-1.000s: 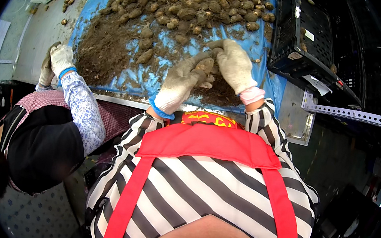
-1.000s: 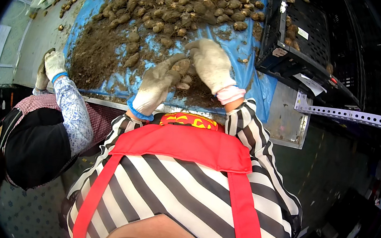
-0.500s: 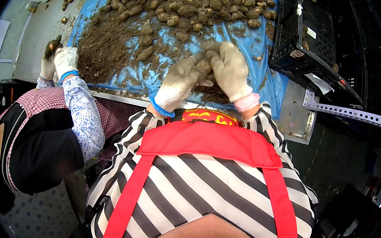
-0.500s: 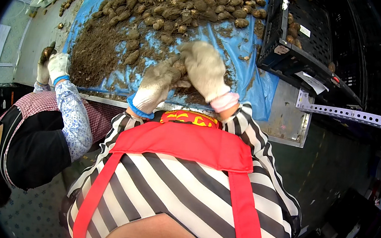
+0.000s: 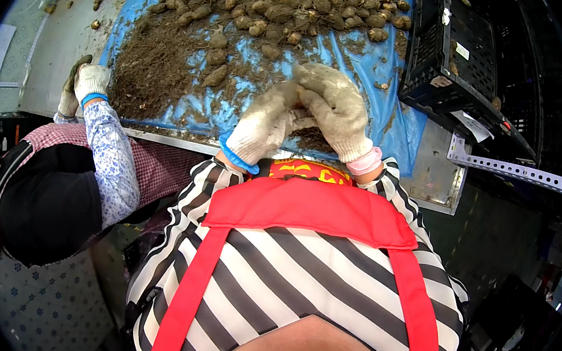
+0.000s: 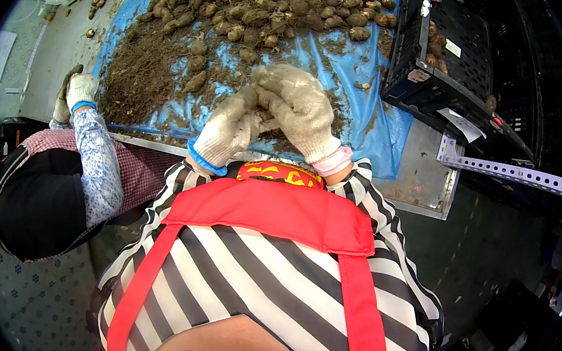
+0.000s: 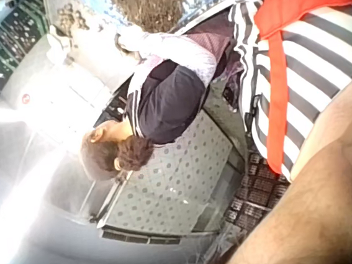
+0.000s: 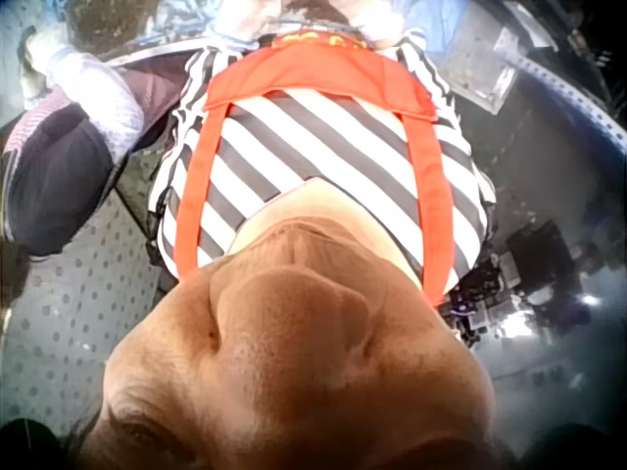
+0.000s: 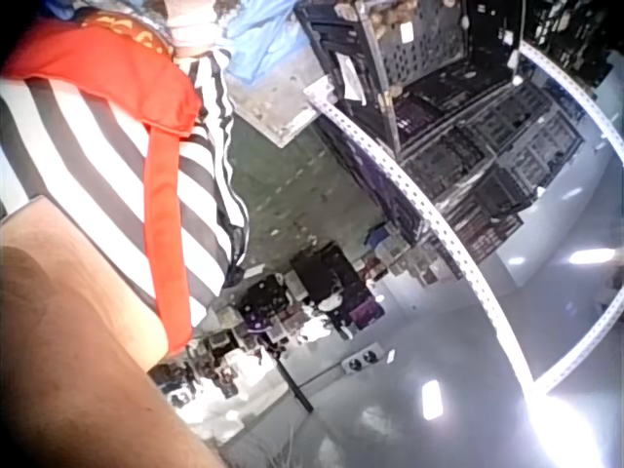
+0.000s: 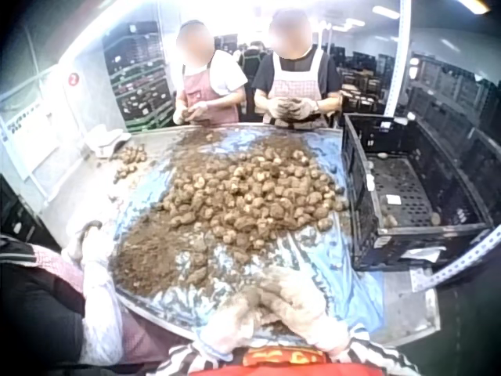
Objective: The person is sorting and cleaning small potatoes by hand from a pile on a table, removing dirt and moving them into a plastic crate.
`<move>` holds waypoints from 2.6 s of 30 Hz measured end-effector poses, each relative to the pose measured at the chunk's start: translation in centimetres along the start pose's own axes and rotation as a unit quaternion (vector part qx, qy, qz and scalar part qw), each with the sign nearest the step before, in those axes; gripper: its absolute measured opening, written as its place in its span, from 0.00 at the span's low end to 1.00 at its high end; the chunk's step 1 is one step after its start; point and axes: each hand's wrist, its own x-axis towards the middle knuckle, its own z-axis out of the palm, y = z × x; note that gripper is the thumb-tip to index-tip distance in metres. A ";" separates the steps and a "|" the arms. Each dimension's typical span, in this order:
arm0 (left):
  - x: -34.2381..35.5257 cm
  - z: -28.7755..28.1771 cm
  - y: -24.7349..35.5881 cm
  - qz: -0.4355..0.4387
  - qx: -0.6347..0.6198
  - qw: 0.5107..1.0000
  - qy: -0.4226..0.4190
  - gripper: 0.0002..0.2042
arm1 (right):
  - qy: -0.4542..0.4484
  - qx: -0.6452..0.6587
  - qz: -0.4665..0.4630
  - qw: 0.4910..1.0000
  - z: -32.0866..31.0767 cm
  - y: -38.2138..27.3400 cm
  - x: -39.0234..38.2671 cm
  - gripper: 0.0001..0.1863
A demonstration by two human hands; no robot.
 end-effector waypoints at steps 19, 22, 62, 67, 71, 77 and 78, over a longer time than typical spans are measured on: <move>-0.3 0.8 -0.2 0.018 0.057 0.996 0.071 0.21 | -0.030 -0.077 0.089 0.993 1.1 -0.9 0.4 0.08; 0.0 0.0 -0.1 -0.018 0.070 0.997 0.017 0.24 | -0.034 -0.021 0.187 0.982 1.1 0.2 0.9 0.09; 2.0 1.7 2.6 -0.082 0.004 0.997 -0.005 0.35 | -0.019 -0.025 0.315 0.949 -3.1 3.4 2.5 0.11; 2.0 1.8 2.3 -0.055 0.024 0.998 0.010 0.35 | -0.095 0.029 0.083 0.992 -3.0 0.1 3.5 0.17; 2.0 3.3 3.1 -0.073 0.053 0.996 0.029 0.31 | -0.037 -0.086 0.076 0.993 -1.2 0.4 2.3 0.13; 2.7 4.2 4.1 -0.079 0.134 0.988 -0.013 0.42 | -0.029 0.022 0.339 0.940 -3.3 2.2 3.0 0.12; 2.5 4.2 4.1 -0.066 0.134 0.989 -0.001 0.42 | -0.048 0.039 0.358 0.932 -3.7 1.0 3.7 0.13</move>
